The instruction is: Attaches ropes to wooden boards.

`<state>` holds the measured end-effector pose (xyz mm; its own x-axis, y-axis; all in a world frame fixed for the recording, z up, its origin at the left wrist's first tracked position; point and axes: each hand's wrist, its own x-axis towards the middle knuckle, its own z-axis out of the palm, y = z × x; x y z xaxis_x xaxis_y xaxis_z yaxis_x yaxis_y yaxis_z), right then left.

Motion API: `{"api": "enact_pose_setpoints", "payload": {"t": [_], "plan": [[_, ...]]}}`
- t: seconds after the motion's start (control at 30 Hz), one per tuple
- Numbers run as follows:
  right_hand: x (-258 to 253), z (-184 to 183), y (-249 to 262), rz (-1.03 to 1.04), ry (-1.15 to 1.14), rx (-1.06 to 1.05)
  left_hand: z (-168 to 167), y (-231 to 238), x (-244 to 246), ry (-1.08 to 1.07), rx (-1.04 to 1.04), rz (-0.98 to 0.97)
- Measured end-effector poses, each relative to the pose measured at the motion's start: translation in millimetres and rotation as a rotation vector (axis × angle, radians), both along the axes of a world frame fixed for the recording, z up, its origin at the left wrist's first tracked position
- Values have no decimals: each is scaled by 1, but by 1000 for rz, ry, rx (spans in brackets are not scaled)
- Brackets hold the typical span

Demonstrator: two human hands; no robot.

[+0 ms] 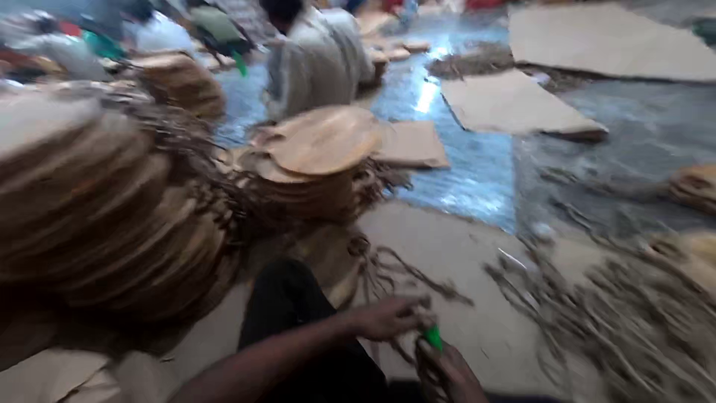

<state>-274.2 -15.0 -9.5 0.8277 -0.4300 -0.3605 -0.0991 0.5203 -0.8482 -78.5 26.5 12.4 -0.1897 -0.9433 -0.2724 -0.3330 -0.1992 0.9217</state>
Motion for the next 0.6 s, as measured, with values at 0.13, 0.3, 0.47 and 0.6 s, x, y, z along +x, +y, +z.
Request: {"api": "enact_pose_setpoints", "payload": {"t": [0.13,0.3,0.47,0.6], "plan": [[-10,-15,-6,20,-4,131,-10,-7,5,100,26,-133],[-13,-21,-7,-15,15,214,-26,-18,6,210,119,-211],[-14,-21,-5,-61,88,274,-40,-24,-1,51,40,-238],[-23,-14,5,-127,29,376,-48,-25,-9,22,-160,-243]]}}
